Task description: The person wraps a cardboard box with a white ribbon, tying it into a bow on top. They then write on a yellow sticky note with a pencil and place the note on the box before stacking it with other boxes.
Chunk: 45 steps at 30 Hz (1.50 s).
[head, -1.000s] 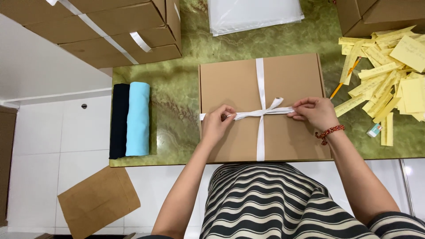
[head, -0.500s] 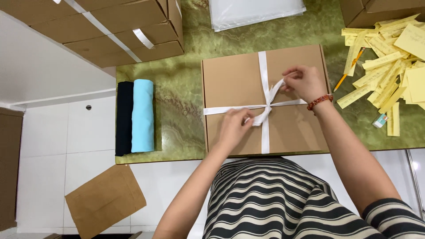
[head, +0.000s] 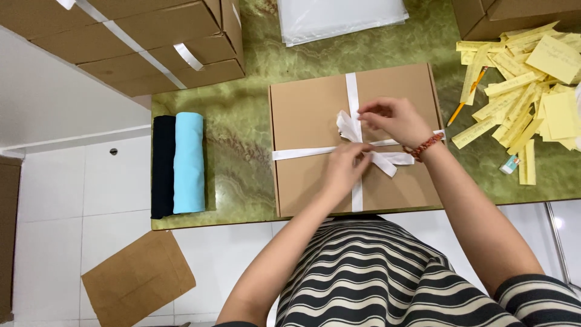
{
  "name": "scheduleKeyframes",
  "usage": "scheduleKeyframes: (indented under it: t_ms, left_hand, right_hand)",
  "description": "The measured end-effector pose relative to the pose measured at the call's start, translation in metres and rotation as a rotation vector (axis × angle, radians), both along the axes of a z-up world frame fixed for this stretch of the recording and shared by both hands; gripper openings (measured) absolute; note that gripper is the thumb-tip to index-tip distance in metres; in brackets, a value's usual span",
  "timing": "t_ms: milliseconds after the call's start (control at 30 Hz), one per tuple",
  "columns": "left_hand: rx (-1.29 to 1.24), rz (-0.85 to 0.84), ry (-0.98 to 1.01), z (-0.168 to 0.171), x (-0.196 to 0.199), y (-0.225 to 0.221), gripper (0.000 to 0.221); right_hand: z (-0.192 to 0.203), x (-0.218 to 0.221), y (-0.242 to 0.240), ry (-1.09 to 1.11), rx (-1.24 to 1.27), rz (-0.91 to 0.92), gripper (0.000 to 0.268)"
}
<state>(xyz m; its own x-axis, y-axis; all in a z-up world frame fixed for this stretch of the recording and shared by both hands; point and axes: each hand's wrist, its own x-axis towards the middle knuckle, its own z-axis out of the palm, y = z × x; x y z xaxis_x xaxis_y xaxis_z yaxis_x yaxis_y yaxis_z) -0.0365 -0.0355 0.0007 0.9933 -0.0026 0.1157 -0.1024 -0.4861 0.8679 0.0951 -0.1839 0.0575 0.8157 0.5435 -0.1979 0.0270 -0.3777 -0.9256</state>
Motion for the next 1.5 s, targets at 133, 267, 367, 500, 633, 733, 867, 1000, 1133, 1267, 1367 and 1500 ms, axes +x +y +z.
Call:
scheduleKeyframes:
  t_ms: [133,267,367,500,633,733,867,1000,1133,1267,1367,1500]
  left_hand:
    - [0.04,0.201,-0.001,-0.003,0.006,0.047,0.03]
    - [-0.024,0.234,0.067,-0.027,0.024,0.046,0.037]
    - [-0.112,0.232,0.128,-0.029,0.036,0.039,0.031]
    - [-0.167,0.259,0.207,-0.023,0.042,0.035,0.014]
    - [-0.057,0.228,0.247,-0.022,0.029,0.044,0.009]
    - [-0.042,0.218,0.289,-0.021,0.008,0.046,0.008]
    - [-0.003,0.205,0.331,-0.038,-0.015,0.035,0.009]
    - [-0.021,0.218,0.368,-0.033,-0.021,0.03,0.009]
    - [0.147,0.146,0.205,-0.024,-0.015,0.036,0.008]
    - [0.316,0.057,-0.061,0.015,-0.003,0.031,0.006]
    - [0.416,-0.05,-0.336,0.014,0.009,0.02,0.013]
    - [0.585,-0.215,-0.394,0.009,0.025,0.003,0.033]
  right_hand:
    - [-0.028,-0.032,-0.056,-0.142,-0.354,-0.169,0.022]
    - [-0.05,-0.063,-0.077,-0.212,-0.463,-0.216,0.018]
    - [-0.023,-0.087,-0.068,-0.161,-0.436,-0.177,0.022]
    - [-0.032,-0.093,-0.067,-0.231,-0.532,-0.142,0.028]
    - [-0.041,-0.085,-0.069,-0.286,-0.532,-0.225,0.023]
    - [-0.052,-0.066,-0.07,-0.341,-0.499,-0.251,0.018]
    - [-0.046,-0.044,-0.062,-0.313,-0.475,-0.256,0.02]
    - [-0.064,-0.025,-0.059,-0.23,-0.422,-0.26,0.02]
    - [-0.058,-0.022,-0.058,-0.029,-0.252,-0.262,0.023]
    - [-0.049,-0.026,-0.056,-0.011,-0.208,-0.282,0.025]
    - [-0.046,-0.028,-0.057,0.009,-0.159,-0.306,0.023]
    - [-0.054,-0.024,-0.063,0.042,-0.15,-0.332,0.02]
